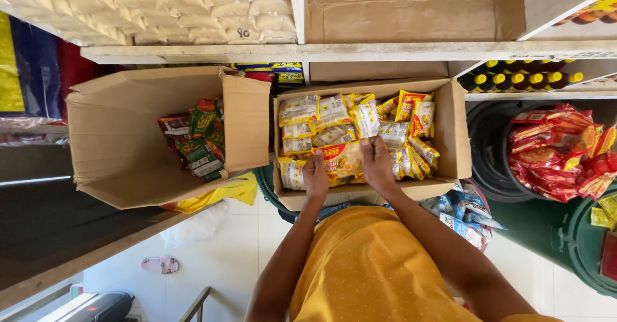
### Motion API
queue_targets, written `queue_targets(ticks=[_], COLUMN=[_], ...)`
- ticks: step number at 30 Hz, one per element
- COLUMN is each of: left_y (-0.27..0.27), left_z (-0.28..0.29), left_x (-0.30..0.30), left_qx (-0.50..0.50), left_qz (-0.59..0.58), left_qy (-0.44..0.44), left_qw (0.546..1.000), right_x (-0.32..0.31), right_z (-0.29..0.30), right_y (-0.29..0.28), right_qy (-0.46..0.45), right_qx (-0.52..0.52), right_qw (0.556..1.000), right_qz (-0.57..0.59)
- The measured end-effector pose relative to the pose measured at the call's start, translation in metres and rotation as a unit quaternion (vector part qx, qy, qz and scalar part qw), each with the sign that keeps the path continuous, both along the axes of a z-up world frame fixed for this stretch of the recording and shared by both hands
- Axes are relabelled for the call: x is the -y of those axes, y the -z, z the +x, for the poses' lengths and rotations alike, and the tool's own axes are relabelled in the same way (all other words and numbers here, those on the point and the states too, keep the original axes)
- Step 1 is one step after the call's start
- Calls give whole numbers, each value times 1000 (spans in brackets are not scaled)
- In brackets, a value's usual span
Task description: Organizing and stocking instant noodle packets onto a shelf from a cardboard box.
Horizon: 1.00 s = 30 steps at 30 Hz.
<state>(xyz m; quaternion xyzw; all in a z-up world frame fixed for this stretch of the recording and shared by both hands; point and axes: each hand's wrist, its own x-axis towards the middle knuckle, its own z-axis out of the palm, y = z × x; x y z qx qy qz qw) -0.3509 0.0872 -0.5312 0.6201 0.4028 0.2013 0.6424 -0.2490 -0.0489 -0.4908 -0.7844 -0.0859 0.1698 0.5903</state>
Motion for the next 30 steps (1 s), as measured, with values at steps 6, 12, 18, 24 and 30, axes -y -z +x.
queue_targets(ticks=[6, 12, 18, 24, 30], left_y=[-4, -8, -28, -39, -45], left_z=[-1, -2, 8, 15, 14], left_x=[0, 7, 0, -2, 1], left_qx=[21, 44, 80, 95, 125], left_qz=[-76, -62, -8, -31, -93], left_qy=[4, -22, 5, 6, -14], left_qw=[997, 997, 997, 995, 988], right_x=[3, 14, 10, 1, 8], right_z=[5, 5, 7, 4, 7], right_y=[9, 33, -10, -41, -18], right_qy=[9, 71, 57, 33, 47], right_qx=[-112, -248, -32, 59, -70], right_qw=[980, 937, 998, 996, 995], right_qz=[165, 235, -16, -60, 52])
